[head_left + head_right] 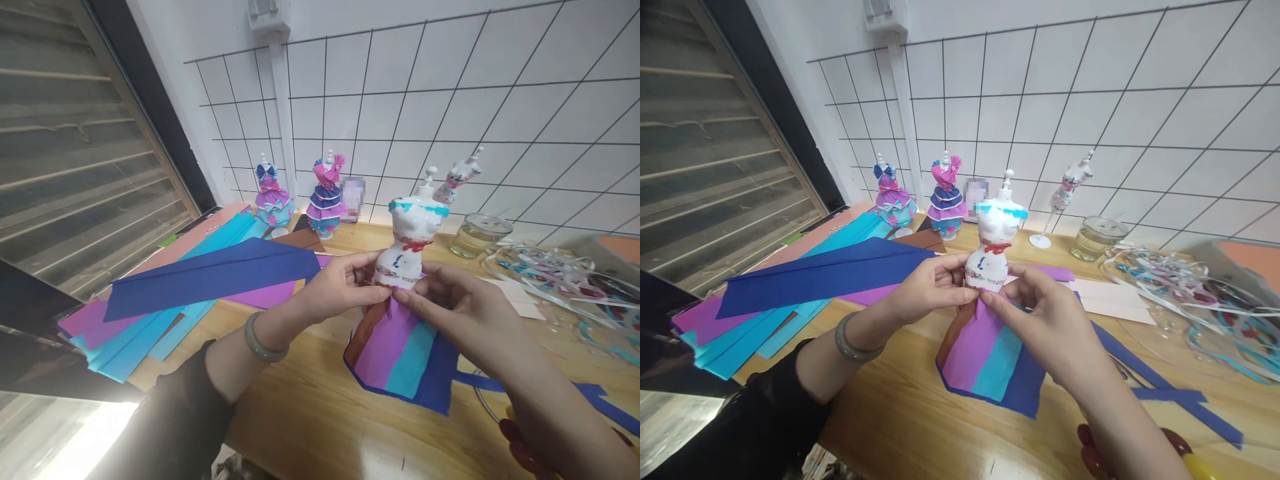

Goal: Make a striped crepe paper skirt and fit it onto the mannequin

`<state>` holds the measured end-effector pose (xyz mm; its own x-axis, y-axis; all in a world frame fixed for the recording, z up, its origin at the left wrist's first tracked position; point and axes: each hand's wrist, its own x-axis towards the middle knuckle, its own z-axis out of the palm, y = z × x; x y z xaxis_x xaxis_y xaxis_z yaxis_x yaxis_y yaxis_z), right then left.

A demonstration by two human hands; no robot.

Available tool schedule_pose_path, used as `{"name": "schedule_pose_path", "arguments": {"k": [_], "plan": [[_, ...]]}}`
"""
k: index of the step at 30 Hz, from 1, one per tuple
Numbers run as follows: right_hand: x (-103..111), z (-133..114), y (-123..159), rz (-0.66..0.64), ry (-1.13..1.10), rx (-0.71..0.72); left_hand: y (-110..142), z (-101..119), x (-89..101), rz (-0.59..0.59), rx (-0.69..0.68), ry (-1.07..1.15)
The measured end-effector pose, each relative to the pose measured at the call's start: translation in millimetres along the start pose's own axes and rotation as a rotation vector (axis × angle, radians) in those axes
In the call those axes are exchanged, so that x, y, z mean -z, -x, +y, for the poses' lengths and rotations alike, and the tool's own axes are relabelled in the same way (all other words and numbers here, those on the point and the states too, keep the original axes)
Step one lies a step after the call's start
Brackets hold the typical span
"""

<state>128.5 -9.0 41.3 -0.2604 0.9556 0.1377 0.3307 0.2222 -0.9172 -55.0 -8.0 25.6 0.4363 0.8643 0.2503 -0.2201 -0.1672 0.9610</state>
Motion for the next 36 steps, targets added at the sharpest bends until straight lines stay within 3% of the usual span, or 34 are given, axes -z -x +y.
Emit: {"name": "schedule_pose_path", "arguments": {"k": [7,12,18,29,36], "plan": [[3.6,1.2,-2.7,-0.086,-0.081,-0.045,-0.2,0.5,-1.5,0.003,-0.107,-0.249],[1.8,3.4,-1.7,-0.075,-0.057,-0.011,1.8,1.3,-6.5,0.077,-0.092,-0.34],[-2.7,1.3,0.9,0.001,0.13,0.085,2.4,-0.8,-10.7,0.151,-0.1,-0.366],[14.5,3.8,-1.2,-0.212,0.033,-0.072,3.1,-9.0,-8.6,0.284,-0.052,-0.303],[16.5,1.7,0.5,-0.218,0.064,-0.085,-0.2,-11.7,-6.3,0.297,-0.098,-0.284]]}}
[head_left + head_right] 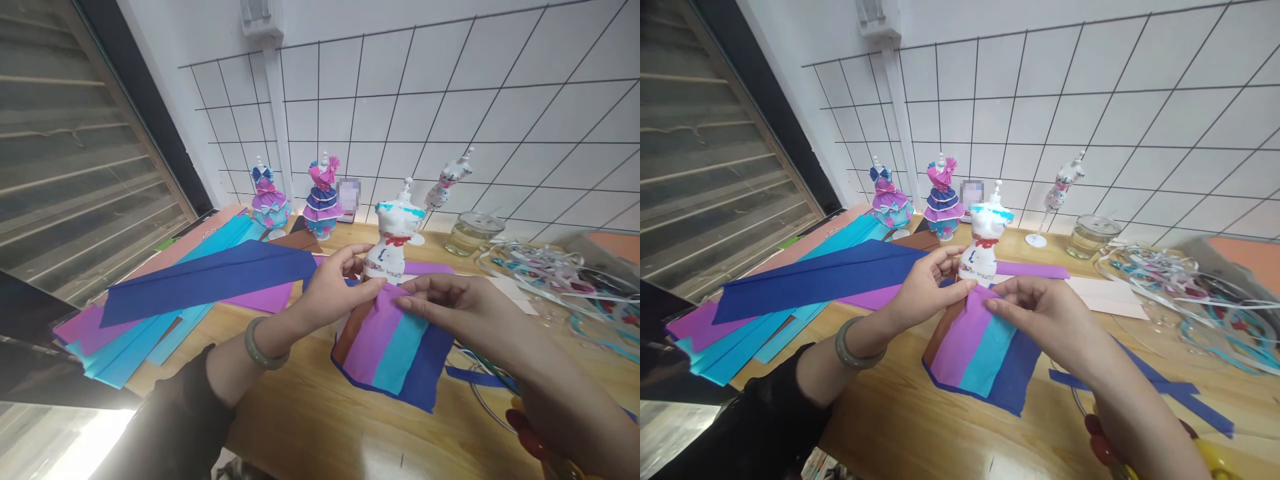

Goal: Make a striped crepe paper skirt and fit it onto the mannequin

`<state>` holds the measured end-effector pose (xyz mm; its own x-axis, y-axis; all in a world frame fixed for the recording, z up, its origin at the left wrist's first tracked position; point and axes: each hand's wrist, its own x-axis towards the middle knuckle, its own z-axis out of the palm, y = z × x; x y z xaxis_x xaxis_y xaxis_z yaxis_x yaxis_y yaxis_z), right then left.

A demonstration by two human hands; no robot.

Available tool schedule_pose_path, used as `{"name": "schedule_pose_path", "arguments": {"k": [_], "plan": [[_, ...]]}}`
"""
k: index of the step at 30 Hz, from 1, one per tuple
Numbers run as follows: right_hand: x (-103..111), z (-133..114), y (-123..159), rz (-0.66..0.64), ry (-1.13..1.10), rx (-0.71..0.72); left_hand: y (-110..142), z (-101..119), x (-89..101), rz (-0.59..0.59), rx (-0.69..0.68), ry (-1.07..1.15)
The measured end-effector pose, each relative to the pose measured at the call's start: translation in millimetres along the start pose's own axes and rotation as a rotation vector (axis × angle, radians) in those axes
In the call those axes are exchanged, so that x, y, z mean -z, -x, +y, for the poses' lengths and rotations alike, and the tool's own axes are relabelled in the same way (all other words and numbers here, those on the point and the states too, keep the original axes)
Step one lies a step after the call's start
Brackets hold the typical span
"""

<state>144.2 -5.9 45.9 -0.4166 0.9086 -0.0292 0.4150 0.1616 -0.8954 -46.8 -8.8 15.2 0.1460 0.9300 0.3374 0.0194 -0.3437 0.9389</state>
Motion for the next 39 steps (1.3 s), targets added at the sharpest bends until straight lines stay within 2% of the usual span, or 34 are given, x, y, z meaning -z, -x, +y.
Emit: {"name": "schedule_pose_path", "arguments": {"k": [7,14,22,29,33,39], "plan": [[0.8,1.0,2.3,-0.035,-0.019,-0.004,0.1,1.4,-1.8,-0.022,0.032,-0.014],[4.7,-1.0,2.8,-0.042,0.065,0.098,1.6,4.5,-0.2,-0.068,0.022,-0.024],[6.6,-0.9,3.6,-0.072,0.063,0.08,1.6,1.4,-0.2,-0.075,0.036,-0.002],[-0.1,-7.0,8.6,0.013,0.086,0.088,1.4,4.6,-0.8,-0.071,0.024,0.025],[-2.8,-10.5,9.9,0.071,0.14,0.149,1.5,6.5,-1.3,-0.064,0.014,0.031],[-3.4,-13.8,8.3,0.073,0.166,0.22,1.8,5.6,-1.9,-0.06,-0.007,0.037]]}}
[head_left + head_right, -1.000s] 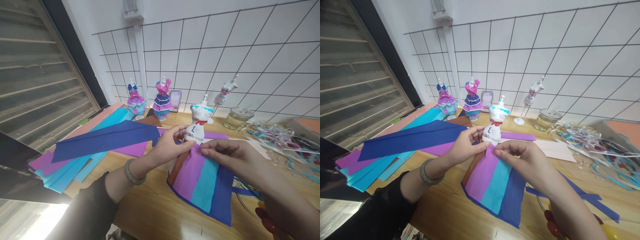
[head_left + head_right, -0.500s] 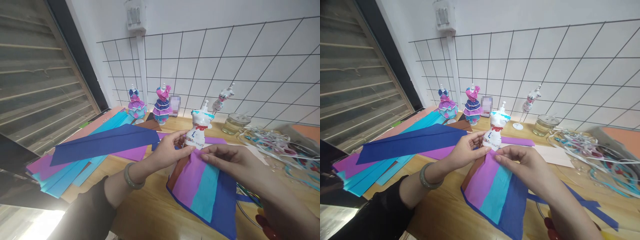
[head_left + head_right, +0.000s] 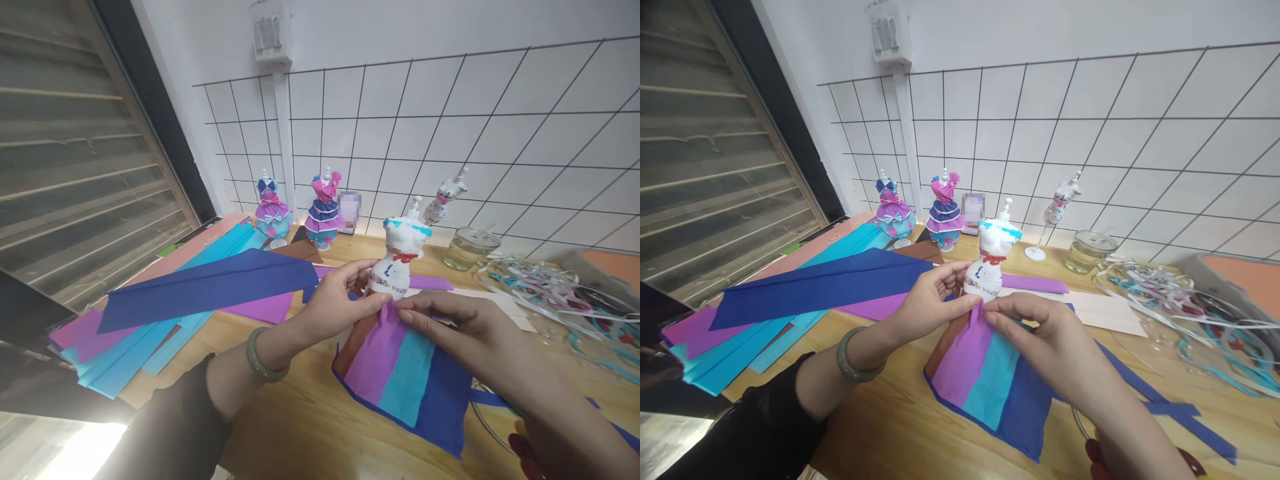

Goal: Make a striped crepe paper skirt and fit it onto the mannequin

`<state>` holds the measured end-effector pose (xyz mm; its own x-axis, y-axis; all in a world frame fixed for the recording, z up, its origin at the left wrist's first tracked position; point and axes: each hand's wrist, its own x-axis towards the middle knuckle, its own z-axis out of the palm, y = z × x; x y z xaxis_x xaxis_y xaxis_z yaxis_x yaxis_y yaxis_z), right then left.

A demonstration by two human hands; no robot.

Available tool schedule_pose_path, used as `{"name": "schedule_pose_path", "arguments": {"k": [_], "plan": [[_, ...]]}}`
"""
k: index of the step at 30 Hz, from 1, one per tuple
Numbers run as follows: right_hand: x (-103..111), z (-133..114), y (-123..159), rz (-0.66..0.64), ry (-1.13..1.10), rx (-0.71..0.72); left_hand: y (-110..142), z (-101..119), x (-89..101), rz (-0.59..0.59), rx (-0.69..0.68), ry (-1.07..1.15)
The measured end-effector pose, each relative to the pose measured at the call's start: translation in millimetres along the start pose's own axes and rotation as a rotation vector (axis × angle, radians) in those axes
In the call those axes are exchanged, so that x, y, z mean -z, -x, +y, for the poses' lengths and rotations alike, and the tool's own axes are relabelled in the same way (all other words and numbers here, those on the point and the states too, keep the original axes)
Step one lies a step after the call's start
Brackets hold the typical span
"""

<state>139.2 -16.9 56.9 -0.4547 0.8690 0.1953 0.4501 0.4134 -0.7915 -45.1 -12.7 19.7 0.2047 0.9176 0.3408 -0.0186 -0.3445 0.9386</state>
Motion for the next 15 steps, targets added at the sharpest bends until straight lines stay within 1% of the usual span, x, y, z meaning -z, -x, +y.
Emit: {"name": "schedule_pose_path", "arguments": {"k": [4,8,15], "plan": [[1.7,0.2,0.5,-0.001,0.02,0.01,0.1,-1.3,0.5,0.003,-0.007,0.004],[0.4,2.2,-0.2,0.023,0.016,-0.009,0.3,-1.6,0.7,0.005,-0.009,0.0],[-2.9,1.3,1.2,0.017,0.02,-0.044,-0.2,-1.5,0.6,0.016,-0.012,-0.007]]}}
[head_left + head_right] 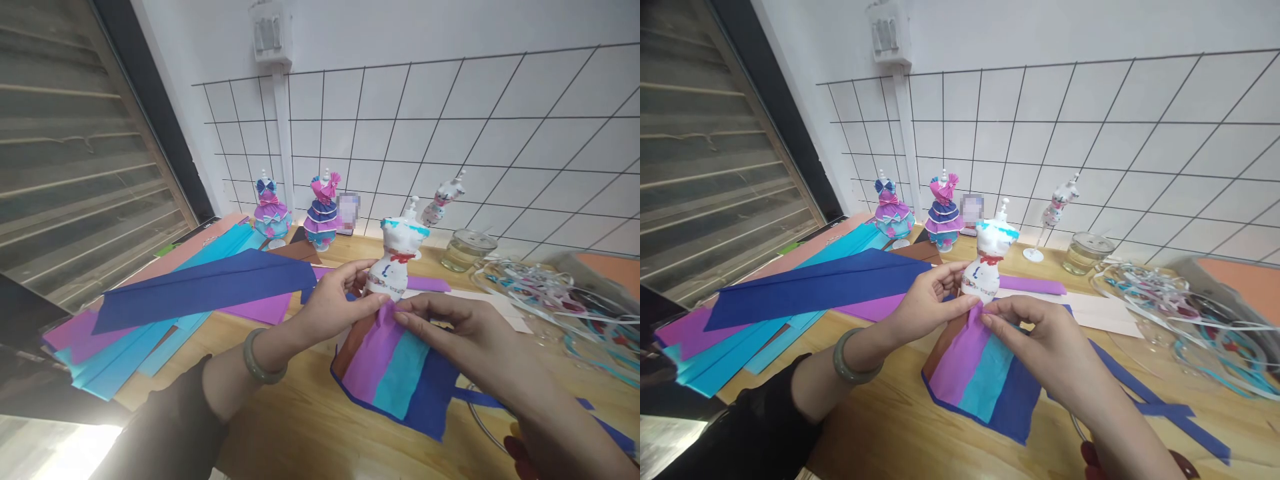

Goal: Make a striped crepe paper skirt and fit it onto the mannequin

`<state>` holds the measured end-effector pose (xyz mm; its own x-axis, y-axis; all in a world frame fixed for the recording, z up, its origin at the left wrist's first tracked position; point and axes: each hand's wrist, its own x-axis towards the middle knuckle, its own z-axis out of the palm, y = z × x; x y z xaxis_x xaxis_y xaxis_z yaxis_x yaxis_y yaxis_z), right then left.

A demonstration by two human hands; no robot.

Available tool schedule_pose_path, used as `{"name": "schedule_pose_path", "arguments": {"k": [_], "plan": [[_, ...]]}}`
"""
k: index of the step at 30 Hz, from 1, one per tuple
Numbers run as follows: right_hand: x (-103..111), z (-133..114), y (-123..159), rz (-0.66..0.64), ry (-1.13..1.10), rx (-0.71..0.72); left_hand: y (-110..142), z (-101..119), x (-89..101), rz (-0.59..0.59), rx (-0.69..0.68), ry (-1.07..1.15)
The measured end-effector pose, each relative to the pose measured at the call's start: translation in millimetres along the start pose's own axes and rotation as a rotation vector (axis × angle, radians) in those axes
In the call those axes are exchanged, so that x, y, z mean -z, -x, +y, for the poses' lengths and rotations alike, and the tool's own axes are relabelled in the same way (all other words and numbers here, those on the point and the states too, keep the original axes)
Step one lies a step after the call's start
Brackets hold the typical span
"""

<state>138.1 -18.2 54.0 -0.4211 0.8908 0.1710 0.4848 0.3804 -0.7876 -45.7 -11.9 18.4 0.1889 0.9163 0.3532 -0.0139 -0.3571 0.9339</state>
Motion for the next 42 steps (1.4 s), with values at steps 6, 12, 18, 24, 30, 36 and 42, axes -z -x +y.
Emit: {"name": "schedule_pose_path", "arguments": {"k": [6,12,18,24,30,36,42], "plan": [[2.9,-3.6,1.0,-0.004,-0.007,0.047,0.2,0.2,0.3,-0.013,0.006,-0.006],[-0.1,0.2,-2.2,0.041,-0.016,0.057,1.2,1.0,-0.5,-0.019,0.007,-0.007],[-1.9,3.1,-1.2,0.109,0.015,0.034,2.3,5.5,-1.5,-0.031,0.009,0.023],[-4.0,2.6,-2.1,0.13,0.022,0.032,2.4,5.9,-2.5,-0.015,0.005,0.034],[-6.3,2.8,-2.8,0.155,0.008,0.017,1.6,3.0,-2.4,-0.004,-0.009,0.055],[-7.1,6.1,-2.0,0.137,-0.015,0.015,1.1,2.5,-2.6,0.001,0.025,0.08],[-7.7,5.8,-2.5,0.123,-0.105,-0.01,-0.6,-0.3,-3.5,-0.016,0.058,0.194]]}}
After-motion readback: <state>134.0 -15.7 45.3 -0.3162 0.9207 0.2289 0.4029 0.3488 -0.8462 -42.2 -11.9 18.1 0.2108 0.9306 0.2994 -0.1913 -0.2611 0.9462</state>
